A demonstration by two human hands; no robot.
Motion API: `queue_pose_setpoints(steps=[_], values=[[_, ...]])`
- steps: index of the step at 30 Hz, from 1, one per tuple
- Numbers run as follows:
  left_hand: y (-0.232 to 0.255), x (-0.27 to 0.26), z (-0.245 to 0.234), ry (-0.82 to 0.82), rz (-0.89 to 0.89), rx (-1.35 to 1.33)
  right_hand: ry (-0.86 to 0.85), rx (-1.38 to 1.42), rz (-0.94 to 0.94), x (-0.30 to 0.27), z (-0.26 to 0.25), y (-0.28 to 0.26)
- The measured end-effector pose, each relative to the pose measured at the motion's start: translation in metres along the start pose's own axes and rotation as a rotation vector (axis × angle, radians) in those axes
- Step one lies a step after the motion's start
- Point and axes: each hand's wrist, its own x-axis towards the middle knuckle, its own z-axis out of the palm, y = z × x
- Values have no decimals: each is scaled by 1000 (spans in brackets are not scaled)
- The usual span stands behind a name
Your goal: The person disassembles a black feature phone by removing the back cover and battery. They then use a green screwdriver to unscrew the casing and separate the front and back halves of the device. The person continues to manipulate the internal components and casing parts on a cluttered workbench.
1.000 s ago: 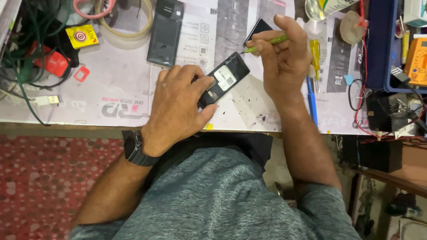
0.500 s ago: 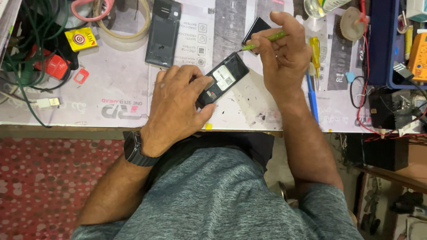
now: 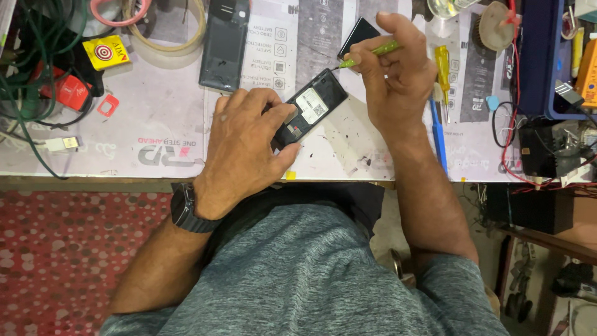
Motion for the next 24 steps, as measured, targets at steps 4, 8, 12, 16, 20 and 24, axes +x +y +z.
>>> queue_pose_setpoints(steps=[4, 8, 12, 16, 20, 24], values=[[0, 1, 1, -6, -10, 5, -56, -127, -44, 5, -5, -5], [1, 0, 1, -8, -27, 6, -105, -12, 35, 3, -9, -4], [0, 0, 1, -2, -5, 12, -17, -105, 49, 9, -3, -1], [1, 0, 1, 6, 2, 12, 7, -160, 6, 14, -3, -5], [0, -1, 2, 2, -14, 16, 1, -117, 15, 10, 1, -5], [2, -1, 2, 13, 8, 39, -18, -26, 132, 8, -6, 0]])
